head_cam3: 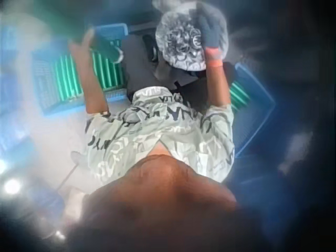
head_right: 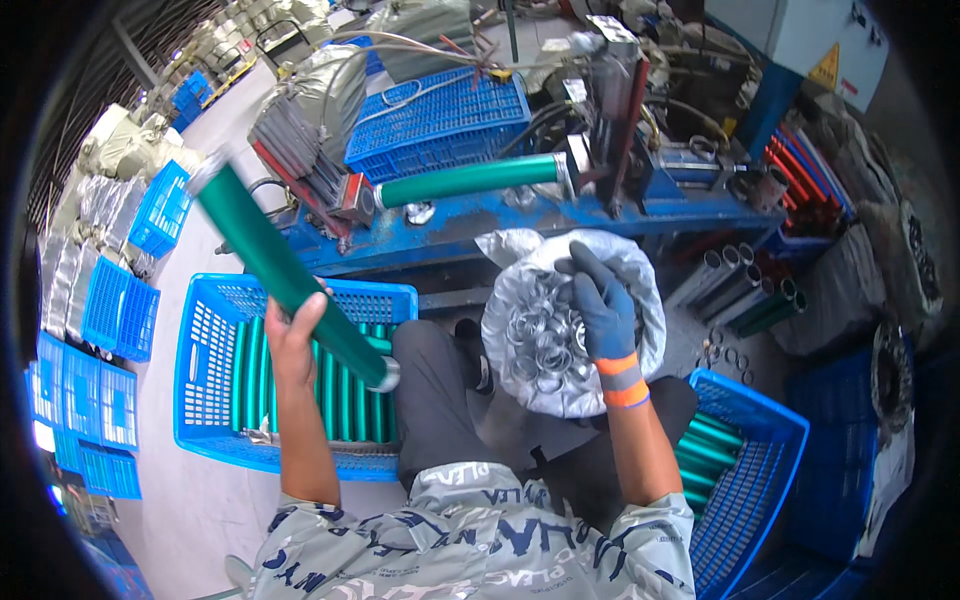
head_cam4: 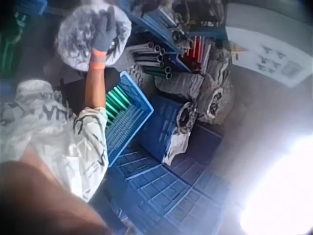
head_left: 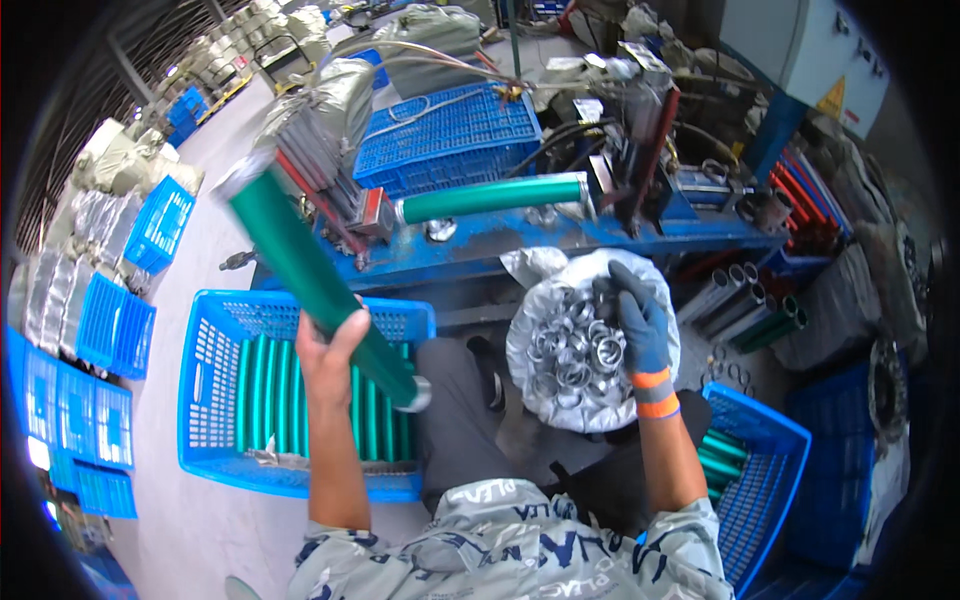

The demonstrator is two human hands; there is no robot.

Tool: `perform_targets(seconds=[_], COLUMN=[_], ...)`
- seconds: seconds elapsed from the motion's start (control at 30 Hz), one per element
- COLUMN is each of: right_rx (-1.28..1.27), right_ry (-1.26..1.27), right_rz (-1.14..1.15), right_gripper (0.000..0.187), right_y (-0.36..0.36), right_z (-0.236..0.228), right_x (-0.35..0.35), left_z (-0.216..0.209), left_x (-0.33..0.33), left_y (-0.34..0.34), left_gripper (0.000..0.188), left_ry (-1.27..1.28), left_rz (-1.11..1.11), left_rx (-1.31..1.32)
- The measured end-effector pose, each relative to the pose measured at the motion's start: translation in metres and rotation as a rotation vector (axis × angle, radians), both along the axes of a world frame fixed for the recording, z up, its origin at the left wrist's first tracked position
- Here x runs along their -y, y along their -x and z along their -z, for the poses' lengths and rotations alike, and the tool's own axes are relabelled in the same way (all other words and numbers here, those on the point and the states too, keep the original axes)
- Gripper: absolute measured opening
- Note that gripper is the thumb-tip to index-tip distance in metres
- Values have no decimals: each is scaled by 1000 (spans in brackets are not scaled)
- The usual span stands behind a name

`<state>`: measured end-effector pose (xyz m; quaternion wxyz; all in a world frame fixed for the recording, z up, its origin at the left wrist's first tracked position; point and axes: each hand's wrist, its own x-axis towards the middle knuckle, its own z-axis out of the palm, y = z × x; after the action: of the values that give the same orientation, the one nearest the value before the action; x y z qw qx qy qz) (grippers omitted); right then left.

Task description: Assembling silver end caps onto green metal tubes using an industrial press machine.

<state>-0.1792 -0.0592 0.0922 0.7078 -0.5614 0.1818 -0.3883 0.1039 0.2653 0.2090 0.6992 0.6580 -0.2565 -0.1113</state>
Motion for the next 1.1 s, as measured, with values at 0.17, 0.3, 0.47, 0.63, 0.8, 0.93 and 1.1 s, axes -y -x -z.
perform_targets(seconds=[0.17, 0.3, 0.47, 0.63, 0.8, 0.93, 1.1], right_rx=[-89, -737, -1139, -1001, -435, 79, 203], right_ry=[281, 1204, 1413, 1471, 663, 178, 58], right_rz=[-14, 240, 294, 249, 207, 290, 516], right_gripper=[57, 83, 100, 96, 79, 74, 68], right_y=[-144, -229, -266, -223, -107, 6, 106], right_z=[-42, -14, 12, 10, -33, -9, 34], right_x=[69, 137, 164, 173, 96, 80, 53], left_z=[-9, -5, 11, 19, 21, 43, 68], left_x=[2, 13, 24, 48, 75, 170, 292], left_y=[-34, -54, -81, -104, -96, -76, -77], left_gripper=[73, 76, 77, 75, 70, 80, 77], left_ry=[-386, -488, -538, -620, -672, -656, -796], left_rz=[-114, -114, -130, -183, -155, 103, 234], left_rx=[768, 794, 760, 932, 1046, 1180, 1148])
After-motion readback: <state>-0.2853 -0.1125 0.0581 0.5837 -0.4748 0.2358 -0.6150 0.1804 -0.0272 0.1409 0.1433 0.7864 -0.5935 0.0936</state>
